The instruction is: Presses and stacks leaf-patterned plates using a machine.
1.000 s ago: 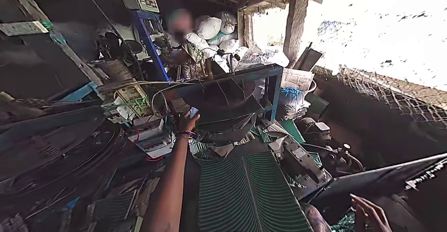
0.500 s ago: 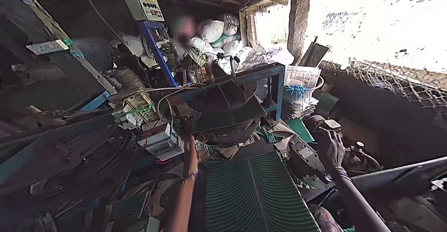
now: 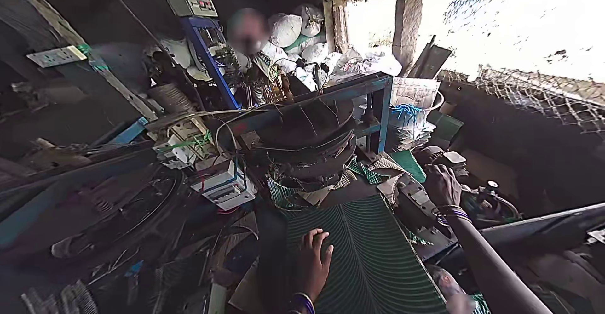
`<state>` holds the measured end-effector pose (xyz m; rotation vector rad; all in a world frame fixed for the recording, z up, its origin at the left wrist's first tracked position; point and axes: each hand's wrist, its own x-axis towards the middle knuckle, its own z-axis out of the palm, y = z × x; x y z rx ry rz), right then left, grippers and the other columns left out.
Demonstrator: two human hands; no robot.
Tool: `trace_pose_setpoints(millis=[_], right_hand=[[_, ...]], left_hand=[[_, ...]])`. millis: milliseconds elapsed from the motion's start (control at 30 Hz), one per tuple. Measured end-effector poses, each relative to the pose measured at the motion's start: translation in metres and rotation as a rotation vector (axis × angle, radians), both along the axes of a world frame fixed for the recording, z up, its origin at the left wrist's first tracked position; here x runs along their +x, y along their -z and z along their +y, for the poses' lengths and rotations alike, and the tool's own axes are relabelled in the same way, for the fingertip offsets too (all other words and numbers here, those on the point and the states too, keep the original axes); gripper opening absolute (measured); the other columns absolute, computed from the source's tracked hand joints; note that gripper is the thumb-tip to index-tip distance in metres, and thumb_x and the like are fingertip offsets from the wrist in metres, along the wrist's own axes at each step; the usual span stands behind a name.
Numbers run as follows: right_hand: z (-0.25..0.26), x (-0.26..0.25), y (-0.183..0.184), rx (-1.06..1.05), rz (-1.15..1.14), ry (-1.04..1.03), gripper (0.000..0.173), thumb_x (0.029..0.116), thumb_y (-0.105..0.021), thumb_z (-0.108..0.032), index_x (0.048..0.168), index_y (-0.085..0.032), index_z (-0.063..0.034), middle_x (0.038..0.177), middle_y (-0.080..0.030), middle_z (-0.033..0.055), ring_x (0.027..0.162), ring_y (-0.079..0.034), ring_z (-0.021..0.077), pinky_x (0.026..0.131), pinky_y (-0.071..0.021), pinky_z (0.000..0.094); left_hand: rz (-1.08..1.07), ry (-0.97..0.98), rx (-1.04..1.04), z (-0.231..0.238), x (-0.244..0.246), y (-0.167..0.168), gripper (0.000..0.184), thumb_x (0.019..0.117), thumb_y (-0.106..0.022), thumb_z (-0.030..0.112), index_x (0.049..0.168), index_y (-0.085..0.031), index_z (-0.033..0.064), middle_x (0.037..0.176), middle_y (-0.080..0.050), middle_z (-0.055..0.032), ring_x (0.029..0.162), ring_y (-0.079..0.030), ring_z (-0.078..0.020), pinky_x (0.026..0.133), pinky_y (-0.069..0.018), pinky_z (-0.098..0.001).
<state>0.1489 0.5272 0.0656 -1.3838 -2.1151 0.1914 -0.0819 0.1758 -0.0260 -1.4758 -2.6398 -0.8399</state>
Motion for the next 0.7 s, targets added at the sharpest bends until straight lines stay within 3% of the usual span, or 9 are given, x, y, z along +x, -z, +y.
trace_pose_setpoints(millis=[567, 700], right_hand=[[0.005, -0.001, 0.009, 0.002, 0.025, -0.010, 0.026, 0.0978, -0.054, -0.003, 0.116, -0.072, -0.0022, 0.121, -0.068, 0.0233, 0.120, -0.062, 0.0441, 0.090, -0.0521, 0.0617], [-0.016, 0.032, 0.009, 0.081, 0.339, -0.040, 0.024, 0.0986, -0.053, -0.002, 0.113, -0.073, -0.0001, 0.119, -0.071, 0.0224, 0.117, -0.065, 0.0398, 0.099, -0.0504, 0.0607]], left_hand=[[0.003, -0.018, 0.045, -0.001, 0.001, 0.002, 0.037, 0.0947, -0.062, 0.040, 0.124, -0.073, 0.0216, 0.137, -0.062, -0.0060, 0.130, -0.054, -0.0325, 0.107, -0.0418, -0.0570], [-0.024, -0.028, 0.031, -0.002, 0.001, 0.001, 0.036, 0.0946, -0.062, 0.040, 0.125, -0.073, 0.0223, 0.139, -0.061, -0.0050, 0.133, -0.053, -0.0311, 0.109, -0.0413, -0.0552]])
